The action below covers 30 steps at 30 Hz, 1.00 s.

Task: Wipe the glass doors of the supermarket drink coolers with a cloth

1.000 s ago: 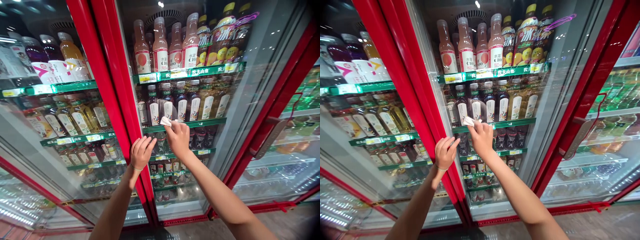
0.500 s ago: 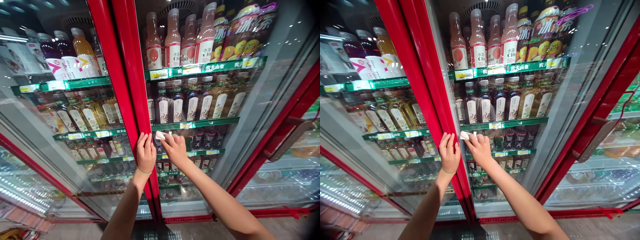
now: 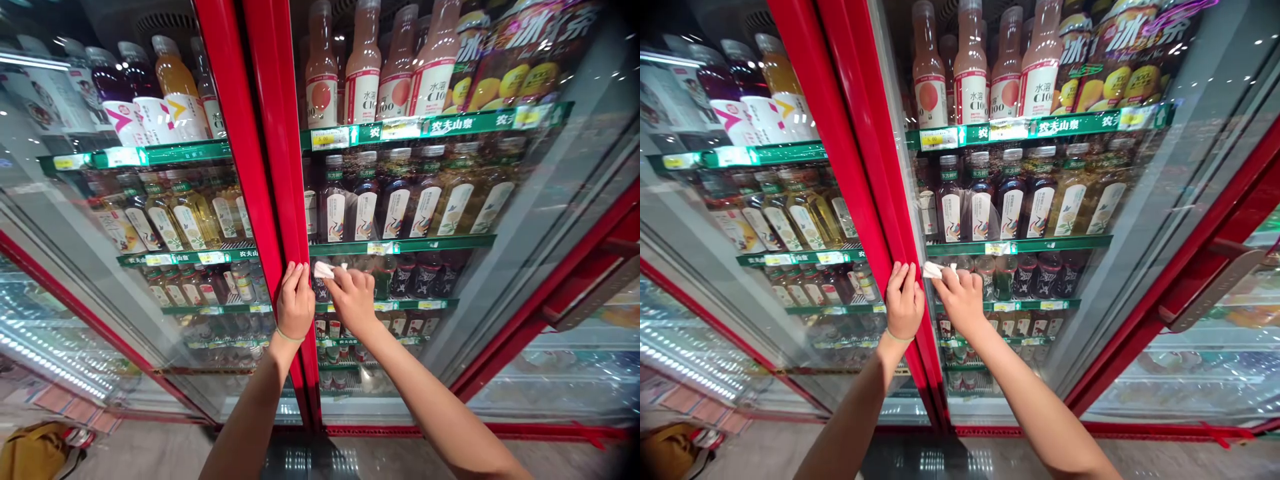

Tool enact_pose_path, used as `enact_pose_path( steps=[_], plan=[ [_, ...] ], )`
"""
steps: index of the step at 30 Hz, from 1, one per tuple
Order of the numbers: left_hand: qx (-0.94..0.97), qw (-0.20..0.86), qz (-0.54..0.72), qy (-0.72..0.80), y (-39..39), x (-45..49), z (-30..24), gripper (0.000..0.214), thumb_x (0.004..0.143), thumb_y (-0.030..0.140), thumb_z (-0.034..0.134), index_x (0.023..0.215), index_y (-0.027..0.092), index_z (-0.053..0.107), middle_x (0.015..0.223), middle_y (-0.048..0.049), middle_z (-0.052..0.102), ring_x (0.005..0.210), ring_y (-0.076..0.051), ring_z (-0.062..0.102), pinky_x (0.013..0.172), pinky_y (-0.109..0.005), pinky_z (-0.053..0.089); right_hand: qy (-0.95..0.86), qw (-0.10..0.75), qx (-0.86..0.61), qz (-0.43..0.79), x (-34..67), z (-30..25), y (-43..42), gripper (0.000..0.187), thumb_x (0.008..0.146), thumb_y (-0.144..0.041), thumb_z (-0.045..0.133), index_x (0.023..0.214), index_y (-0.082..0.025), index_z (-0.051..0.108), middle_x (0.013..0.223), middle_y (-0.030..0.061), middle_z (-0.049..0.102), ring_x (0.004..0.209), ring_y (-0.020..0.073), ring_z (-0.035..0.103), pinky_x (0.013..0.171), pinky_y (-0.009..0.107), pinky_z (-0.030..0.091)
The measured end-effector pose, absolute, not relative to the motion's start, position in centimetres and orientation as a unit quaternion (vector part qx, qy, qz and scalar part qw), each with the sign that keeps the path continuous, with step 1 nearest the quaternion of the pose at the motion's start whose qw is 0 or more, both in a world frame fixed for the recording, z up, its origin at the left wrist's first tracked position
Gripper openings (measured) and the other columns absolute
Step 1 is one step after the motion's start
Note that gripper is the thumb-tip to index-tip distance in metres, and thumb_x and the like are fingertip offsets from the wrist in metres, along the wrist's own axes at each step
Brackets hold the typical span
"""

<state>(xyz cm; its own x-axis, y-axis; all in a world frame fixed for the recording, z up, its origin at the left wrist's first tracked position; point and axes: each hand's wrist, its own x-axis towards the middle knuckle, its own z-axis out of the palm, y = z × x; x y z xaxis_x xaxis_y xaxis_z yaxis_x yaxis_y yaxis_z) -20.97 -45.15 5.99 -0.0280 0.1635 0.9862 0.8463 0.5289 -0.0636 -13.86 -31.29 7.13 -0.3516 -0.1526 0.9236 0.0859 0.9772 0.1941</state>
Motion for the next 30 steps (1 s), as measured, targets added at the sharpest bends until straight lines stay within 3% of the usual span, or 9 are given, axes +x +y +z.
enact_pose_path(
  steps=[9,12,15,18,22,25,30],
  plan=[
    [-0.376,0.607,-0.235,-0.659,-44.9,-21.1,5.9,0.069,0.098,0.001,0.054,0.162,0.018,0.035,0.133,-0.0179,0.062,0.152,-0.030,0.041,0.125,-0.042,0.043,-0.809,0.570,0.038,-0.139,-12.7,6.6,-28.7,0.019,0.097,-0.016,0.063,0.108,-0.027,0.074,0.110,0.0046,0.072,0.097,0.0226,0.047,0.082,0.039,0.029],
    [-0.366,0.617,-0.232,-0.657,-44.4,-21.0,5.9,0.069,0.097,-0.002,0.052,0.160,0.023,0.040,0.138,-0.0175,0.058,0.154,-0.031,0.038,0.123,-0.045,0.044,-0.797,0.593,-0.042,-0.111,-12.3,7.2,-27.5,0.024,0.097,-0.015,0.062,0.115,-0.026,0.073,0.113,0.0082,0.070,0.099,0.0238,0.047,0.081,0.039,0.028],
    [-0.356,0.618,-0.241,-0.658,-44.1,-20.7,5.8,0.069,0.097,0.000,0.053,0.158,0.028,0.043,0.147,-0.0174,0.052,0.155,-0.033,0.036,0.123,-0.050,0.044,-0.807,0.574,-0.013,-0.138,-11.9,7.4,-26.8,0.021,0.097,-0.019,0.063,0.113,-0.029,0.073,0.116,0.0067,0.070,0.099,0.0234,0.047,0.081,0.039,0.028],
    [-0.362,0.593,-0.240,-0.678,-44.0,-20.0,5.8,0.066,0.095,0.004,0.058,0.156,0.028,0.047,0.151,-0.0167,0.051,0.157,-0.036,0.032,0.126,-0.053,0.038,-0.813,0.552,0.042,-0.179,-11.1,6.8,-25.3,0.017,0.097,-0.020,0.064,0.106,-0.030,0.074,0.113,0.0038,0.070,0.098,0.0222,0.047,0.082,0.039,0.029],
    [-0.392,0.563,-0.219,-0.694,-43.1,-18.7,6.1,0.063,0.096,0.007,0.057,0.155,0.027,0.048,0.146,-0.0135,0.061,0.153,-0.030,0.040,0.130,-0.052,0.031,-0.799,0.580,-0.069,-0.142,-10.1,6.8,-23.2,0.028,0.098,-0.015,0.058,0.118,-0.028,0.072,0.114,0.0087,0.069,0.100,0.0235,0.048,0.082,0.039,0.030],
    [-0.420,0.537,-0.225,-0.696,-41.7,-18.1,6.8,0.061,0.097,0.008,0.056,0.156,0.024,0.047,0.147,-0.0145,0.061,0.153,-0.029,0.041,0.128,-0.050,0.035,-0.810,0.566,-0.081,-0.129,-9.8,6.6,-22.4,0.034,0.098,-0.016,0.057,0.127,-0.028,0.070,0.119,0.0102,0.068,0.100,0.0242,0.048,0.082,0.039,0.032],
    [-0.436,0.514,-0.233,-0.701,-39.8,-17.7,7.2,0.062,0.096,0.011,0.058,0.156,0.022,0.047,0.152,-0.0159,0.057,0.155,-0.031,0.037,0.126,-0.052,0.037,-0.815,0.552,-0.057,-0.166,-8.7,6.1,-20.2,0.030,0.098,-0.016,0.058,0.120,-0.032,0.072,0.115,0.0062,0.070,0.100,0.0228,0.049,0.083,0.038,0.033]
  ],
)
